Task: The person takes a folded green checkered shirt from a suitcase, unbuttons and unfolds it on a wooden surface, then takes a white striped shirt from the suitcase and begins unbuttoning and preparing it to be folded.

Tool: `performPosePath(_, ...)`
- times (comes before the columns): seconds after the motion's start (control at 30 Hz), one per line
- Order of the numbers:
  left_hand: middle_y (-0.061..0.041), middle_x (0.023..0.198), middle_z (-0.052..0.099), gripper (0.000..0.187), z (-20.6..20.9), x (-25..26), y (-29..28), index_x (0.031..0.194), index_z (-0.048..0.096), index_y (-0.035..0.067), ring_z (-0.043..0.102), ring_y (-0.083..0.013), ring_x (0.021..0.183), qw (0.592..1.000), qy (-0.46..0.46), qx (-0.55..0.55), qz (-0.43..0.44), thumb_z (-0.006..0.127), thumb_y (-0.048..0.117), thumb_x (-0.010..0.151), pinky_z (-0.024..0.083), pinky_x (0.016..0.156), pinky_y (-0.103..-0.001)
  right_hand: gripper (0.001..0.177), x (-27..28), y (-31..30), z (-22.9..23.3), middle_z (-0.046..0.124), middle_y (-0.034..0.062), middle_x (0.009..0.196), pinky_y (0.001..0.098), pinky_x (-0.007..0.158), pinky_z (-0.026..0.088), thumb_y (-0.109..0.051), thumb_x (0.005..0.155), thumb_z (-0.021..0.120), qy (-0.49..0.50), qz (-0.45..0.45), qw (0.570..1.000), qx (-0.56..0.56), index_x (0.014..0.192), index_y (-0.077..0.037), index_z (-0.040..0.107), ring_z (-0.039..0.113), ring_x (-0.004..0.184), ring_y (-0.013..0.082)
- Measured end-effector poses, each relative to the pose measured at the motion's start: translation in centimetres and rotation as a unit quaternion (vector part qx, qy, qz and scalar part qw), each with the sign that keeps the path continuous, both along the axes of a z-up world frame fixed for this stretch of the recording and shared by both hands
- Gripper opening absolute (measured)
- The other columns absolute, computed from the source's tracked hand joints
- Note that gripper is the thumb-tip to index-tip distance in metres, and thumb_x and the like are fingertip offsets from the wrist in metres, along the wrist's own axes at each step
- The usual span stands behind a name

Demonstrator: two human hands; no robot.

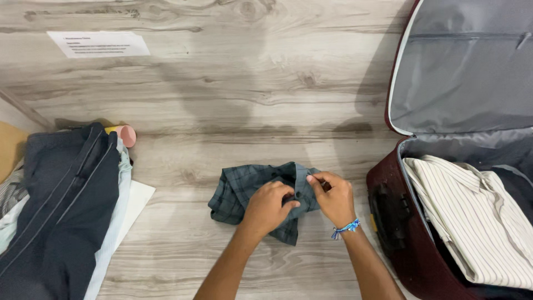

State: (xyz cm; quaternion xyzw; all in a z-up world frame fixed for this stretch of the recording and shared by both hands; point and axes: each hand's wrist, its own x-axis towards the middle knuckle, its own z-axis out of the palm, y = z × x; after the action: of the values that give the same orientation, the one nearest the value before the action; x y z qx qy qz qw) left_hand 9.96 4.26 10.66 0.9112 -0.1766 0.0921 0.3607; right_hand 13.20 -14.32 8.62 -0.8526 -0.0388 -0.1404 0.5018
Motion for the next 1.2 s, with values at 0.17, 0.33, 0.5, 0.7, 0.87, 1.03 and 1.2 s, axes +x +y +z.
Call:
performPosePath(0.17,-0.008,0.087,0.076,0.023,-1.4,2.0,-0.5,0.092,0.078,0.003,0.073,-0.0201,0.073,0.986,0.069,-0.145,0.037,0.084,0.019,0.077,0.056,0.067,-0.032,0.017,0.2,0.5,1.7,0.076,0.0087,0.085,0.0298,0.051,0.048,-0.015,0.083,0.083,-0.052,-0.017,0.999,0.004,0.093,-0.002,0.077,0.063,0.055,0.0157)
performPosePath(0.33,-0.008,0.085,0.08,0.023,-4.5,3.8,0.0,0.096,0.079,0.002,0.074,-0.0127,0.075,0.962,0.089,-0.258,0.019,0.086,0.018,0.08,0.058,0.069,-0.027,0.02,-1.1,0.5,1.5,0.072,0.0088,0.097,0.0265,0.061,0.055,-0.011,0.08,0.083,-0.155,0.012,0.988,0.009,0.097,-0.003,0.076,0.068,0.068,0.0126)
performPosePath(0.5,-0.01,0.085,0.08,0.022,-7.0,4.8,-0.1,0.096,0.08,0.0,0.071,-0.0116,0.074,0.933,0.106,-0.342,0.017,0.085,0.015,0.082,0.056,0.067,-0.026,0.015,-0.8,0.5,0.2,0.077,0.0055,0.091,0.0274,0.06,0.054,-0.008,0.083,0.082,-0.065,0.073,0.995,-0.003,0.098,-0.007,0.081,0.068,0.066,0.0137)
performPosePath(0.7,-0.007,0.086,0.08,0.02,-8.3,4.8,-0.8,0.099,0.08,0.002,0.073,-0.0096,0.075,0.932,0.092,-0.348,0.036,0.082,0.015,0.085,0.057,0.069,-0.024,0.018,-0.6,0.6,-0.4,0.075,0.0051,0.092,0.0261,0.062,0.056,-0.007,0.083,0.08,-0.108,0.077,0.991,-0.017,0.101,-0.008,0.081,0.069,0.07,0.0126)
performPosePath(0.87,-0.007,0.084,0.08,0.014,-10.1,4.2,-1.3,0.097,0.08,0.001,0.072,-0.0094,0.074,0.934,0.054,-0.351,0.033,0.079,0.013,0.088,0.056,0.067,-0.024,0.019,0.1,-0.2,-2.5,0.075,0.0045,0.094,0.0256,0.061,0.055,-0.005,0.084,0.08,-0.061,0.118,0.991,-0.009,0.102,-0.005,0.078,0.067,0.067,0.012)
performPosePath(1.03,-0.008,0.084,0.078,0.013,-12.1,3.6,-2.1,0.095,0.079,-0.001,0.07,-0.0098,0.074,0.921,0.025,-0.389,0.029,0.08,0.009,0.087,0.055,0.066,-0.025,0.016,0.7,-0.8,-6.0,0.075,0.0039,0.088,0.0249,0.06,0.052,-0.005,0.082,0.082,-0.042,0.13,0.989,0.057,0.097,-0.002,0.079,0.064,0.067,0.0099)
performPosePath(1.2,-0.008,0.087,0.077,0.012,-11.4,3.1,-2.4,0.093,0.077,-0.001,0.072,-0.0123,0.075,0.937,-0.062,-0.338,0.055,0.081,0.006,0.084,0.056,0.065,-0.026,0.012,0.5,0.5,-8.9,0.076,0.003,0.079,0.0232,0.06,0.053,-0.007,0.083,0.082,0.005,0.043,0.99,0.136,0.094,-0.001,0.079,0.066,0.068,0.0065)
